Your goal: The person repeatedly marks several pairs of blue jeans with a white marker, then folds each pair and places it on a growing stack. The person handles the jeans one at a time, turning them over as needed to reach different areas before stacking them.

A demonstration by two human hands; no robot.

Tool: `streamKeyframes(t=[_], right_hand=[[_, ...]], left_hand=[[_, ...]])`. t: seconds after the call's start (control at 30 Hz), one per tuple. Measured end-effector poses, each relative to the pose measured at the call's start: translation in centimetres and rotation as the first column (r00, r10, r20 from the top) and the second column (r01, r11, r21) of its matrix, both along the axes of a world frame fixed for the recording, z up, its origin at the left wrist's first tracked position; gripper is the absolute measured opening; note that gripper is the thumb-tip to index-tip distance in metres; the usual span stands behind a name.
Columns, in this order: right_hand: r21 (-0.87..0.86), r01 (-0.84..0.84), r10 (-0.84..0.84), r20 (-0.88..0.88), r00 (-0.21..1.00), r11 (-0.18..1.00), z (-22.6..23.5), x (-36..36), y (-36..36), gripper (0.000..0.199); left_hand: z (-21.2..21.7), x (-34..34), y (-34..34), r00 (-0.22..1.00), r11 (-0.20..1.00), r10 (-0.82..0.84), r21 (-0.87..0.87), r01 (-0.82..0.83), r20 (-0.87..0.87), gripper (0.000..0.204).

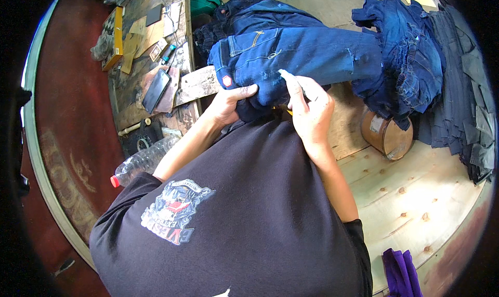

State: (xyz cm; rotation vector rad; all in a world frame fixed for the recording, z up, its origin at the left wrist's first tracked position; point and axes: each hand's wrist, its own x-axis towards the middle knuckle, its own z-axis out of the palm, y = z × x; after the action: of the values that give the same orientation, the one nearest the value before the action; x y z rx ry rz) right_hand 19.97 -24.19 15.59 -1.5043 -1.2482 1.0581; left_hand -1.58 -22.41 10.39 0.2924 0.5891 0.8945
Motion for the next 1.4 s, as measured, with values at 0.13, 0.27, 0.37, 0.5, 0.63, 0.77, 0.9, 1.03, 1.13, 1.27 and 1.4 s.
streamKeyframes(t=[0.13,0.27,0.37,0.5,0.63,0.77,0.9,1.03,1.13,1.27,1.4], right_hand=[[-0.058,-0.113,0.11,-0.053,0.992,0.992,-0.1,0.4,0.1,0.023],[-0.03,-0.064,0.059,-0.15,0.987,0.997,-0.1,0.8,0.3,0.022],[-0.058,-0.167,0.163,-0.057,0.985,0.984,0.0,1.0,0.6,0.022],[-0.029,-0.163,0.157,-0.16,0.975,0.986,0.3,1.8,1.8,0.021],[-0.08,-0.335,0.329,-0.076,0.941,0.939,-0.9,3.3,3.0,0.019],[-0.127,-0.214,0.191,-0.17,0.967,0.968,-4.1,8.5,6.1,0.028],[0.186,-0.101,0.012,0.427,0.904,0.977,-8.1,20.0,13.3,0.052],[0.204,-0.449,0.142,0.769,0.623,0.87,-12.8,29.3,19.9,0.045],[-0.032,-0.564,0.336,0.831,0.443,0.825,-14.1,36.5,21.5,0.033],[-0.135,-0.412,0.263,0.926,0.272,0.901,-11.7,49.9,26.0,0.03],[0.049,-0.018,-0.042,0.96,0.277,0.999,-4.7,63.7,33.8,0.044]], left_hand=[[-0.1,-0.1,-0.3,0.999,1.0,-0.001,-0.022,0.0,-0.053,0.044],[-0.4,-0.2,-0.4,0.999,0.999,-0.01,-0.042,0.008,-0.045,0.045],[-0.4,-0.2,-0.4,0.997,0.998,0.0,-0.056,-0.004,-0.075,0.046],[-0.3,0.2,-0.4,0.997,0.999,0.037,-0.031,-0.039,-0.069,0.047],[-0.6,1.0,-0.7,0.98,0.989,0.112,-0.073,-0.125,-0.167,0.052],[-1.0,0.9,-0.8,0.957,0.98,0.185,-0.026,-0.196,-0.222,0.06],[-0.5,-2.0,-0.4,0.678,0.991,-0.135,-0.113,0.077,-0.723,0.079],[0.4,-5.7,0.6,-0.027,0.649,-0.519,-0.414,0.638,-0.854,0.078],[0.3,-4.5,2.8,-0.391,0.538,-0.451,-0.594,0.598,-0.802,0.057],[-0.8,7.2,8.8,-0.027,0.717,-0.31,-0.252,0.65,-0.95,0.054],[-2.4,28.8,15.7,0.675,0.806,0.058,0.433,0.403,-0.735,0.066]])
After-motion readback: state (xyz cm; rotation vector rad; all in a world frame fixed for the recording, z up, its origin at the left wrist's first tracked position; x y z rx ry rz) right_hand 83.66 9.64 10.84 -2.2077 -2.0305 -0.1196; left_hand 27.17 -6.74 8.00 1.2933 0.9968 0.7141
